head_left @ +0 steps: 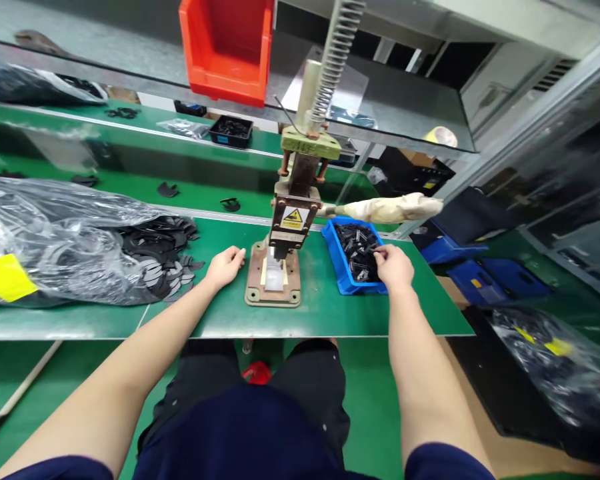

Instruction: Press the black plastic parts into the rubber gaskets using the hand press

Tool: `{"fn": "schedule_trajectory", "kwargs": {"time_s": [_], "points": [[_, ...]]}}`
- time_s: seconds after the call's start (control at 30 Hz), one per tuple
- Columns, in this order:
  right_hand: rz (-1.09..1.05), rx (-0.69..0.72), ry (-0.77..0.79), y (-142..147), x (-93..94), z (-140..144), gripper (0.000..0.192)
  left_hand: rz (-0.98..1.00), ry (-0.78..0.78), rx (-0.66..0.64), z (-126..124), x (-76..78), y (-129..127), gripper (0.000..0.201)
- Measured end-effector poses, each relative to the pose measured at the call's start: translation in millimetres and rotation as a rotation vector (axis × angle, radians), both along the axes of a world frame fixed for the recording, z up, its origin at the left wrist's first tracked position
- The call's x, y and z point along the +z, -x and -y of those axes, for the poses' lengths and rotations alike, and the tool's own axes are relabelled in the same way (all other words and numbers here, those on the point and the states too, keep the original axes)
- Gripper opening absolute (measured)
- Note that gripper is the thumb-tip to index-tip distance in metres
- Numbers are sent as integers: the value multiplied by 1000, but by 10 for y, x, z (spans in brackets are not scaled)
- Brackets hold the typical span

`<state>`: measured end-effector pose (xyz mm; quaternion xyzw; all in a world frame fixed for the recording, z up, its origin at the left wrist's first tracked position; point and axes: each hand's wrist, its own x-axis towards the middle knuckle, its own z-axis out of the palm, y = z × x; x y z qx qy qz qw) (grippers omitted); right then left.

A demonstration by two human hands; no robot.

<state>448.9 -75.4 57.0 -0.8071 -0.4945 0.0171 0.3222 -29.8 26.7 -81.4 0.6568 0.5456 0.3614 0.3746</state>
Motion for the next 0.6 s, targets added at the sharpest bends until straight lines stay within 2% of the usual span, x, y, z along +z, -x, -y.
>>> {"fn": "schedule_trajectory", "kwargs": {"time_s": [0.13,0.23,0.3,0.37,0.43,0.53,0.6], "points": [[-203,15,-215,343,2,230,36,192,13,39,8,27,-2,44],[-392,106,-311,876,-191,456,40,351,-12,153,120,82,-23,42],[-529,176,-321,1295,-365,610,40,398,-79,187,304,150,-53,40],[-667,239,-307,1688,-518,751,40,393,-174,125,575,257,-95,34],[-794,294,-283,1999,-619,864,39,353,-266,5,885,400,-146,27],[-948,357,-242,2282,-685,964,37,287,-354,-172,1275,620,-224,20],[-1021,384,-215,2380,-700,993,36,275,-392,-247,1432,721,-254,16]]}}
